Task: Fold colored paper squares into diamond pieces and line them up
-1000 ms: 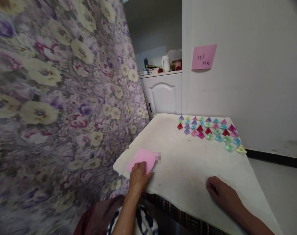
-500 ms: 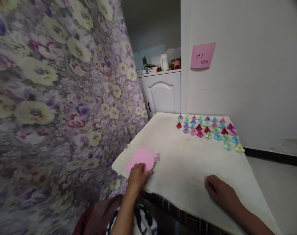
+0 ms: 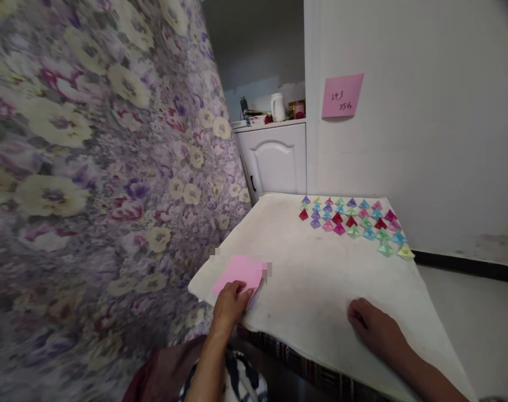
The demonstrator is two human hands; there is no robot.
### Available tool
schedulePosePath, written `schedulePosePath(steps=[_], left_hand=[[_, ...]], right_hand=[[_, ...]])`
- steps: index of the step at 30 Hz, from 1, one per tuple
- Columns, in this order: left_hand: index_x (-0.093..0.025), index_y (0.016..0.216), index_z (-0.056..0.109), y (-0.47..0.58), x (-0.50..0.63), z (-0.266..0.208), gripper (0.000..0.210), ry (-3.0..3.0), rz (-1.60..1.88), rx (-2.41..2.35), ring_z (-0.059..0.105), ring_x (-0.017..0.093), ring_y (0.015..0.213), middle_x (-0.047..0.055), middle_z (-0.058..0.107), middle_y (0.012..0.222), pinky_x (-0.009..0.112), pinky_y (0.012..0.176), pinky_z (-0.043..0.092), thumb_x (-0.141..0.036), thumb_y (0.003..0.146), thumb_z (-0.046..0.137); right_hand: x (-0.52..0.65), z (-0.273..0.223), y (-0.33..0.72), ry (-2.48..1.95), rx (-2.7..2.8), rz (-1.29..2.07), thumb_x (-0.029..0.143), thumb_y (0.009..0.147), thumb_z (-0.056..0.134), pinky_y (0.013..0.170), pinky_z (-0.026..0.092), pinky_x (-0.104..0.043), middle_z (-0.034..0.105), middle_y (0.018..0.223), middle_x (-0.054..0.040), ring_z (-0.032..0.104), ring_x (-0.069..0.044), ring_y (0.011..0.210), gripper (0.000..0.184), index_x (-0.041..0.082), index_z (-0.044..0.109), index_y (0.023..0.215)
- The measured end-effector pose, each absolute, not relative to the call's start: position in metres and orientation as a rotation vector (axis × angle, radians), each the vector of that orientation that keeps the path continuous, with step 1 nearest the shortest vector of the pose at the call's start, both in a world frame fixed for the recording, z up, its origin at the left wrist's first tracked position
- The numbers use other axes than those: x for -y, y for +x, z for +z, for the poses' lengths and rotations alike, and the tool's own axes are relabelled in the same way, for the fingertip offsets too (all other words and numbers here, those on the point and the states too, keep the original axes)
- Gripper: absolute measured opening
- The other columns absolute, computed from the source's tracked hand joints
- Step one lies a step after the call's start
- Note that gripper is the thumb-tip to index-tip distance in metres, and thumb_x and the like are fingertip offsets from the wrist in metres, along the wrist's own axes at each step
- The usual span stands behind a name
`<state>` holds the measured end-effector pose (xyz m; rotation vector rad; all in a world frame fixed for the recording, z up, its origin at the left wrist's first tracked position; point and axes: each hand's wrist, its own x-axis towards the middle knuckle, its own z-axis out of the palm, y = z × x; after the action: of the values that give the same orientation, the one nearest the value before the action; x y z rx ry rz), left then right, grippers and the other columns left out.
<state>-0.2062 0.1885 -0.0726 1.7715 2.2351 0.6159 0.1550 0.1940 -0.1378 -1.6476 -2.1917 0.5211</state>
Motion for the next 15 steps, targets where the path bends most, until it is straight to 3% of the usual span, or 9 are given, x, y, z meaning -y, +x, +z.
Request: schedulePosePath(steps=[8,15], left_hand=[[-0.02,0.077,0.067,-0.205,-0.188,-0.069,0.019,1.795,0.766,-2.284,0.06,0.017,0.074,0.003,0.067,0.078,0.025,0.068,0.041,-0.021,0.077,0.048],[-0.02,0.089,0.064,-0.198,-0.185,-0.057,0.025,1.803,1.088,-2.285,0.061,0.019,0.086,0.004,0.068,0.093,0.027,0.077,0.045,-0.03,0.084,0.042]], right_hand=[[-0.194,-0.139,0.154,-1.642,2.211,0.509,0.024,0.083,0.04,0.057,0.033,-0.024,0.056,0.077,-0.0005,0.054,-0.016,0.067,0.014,0.022,0.052,0.076],[-0.192,-0.135,0.152,-1.63,2.208,0.533,0.022,0.082,0.039,0.058,0.034,-0.025,0.056,0.077,-0.0006,0.054,-0.016,0.067,0.014,0.022,0.051,0.076]])
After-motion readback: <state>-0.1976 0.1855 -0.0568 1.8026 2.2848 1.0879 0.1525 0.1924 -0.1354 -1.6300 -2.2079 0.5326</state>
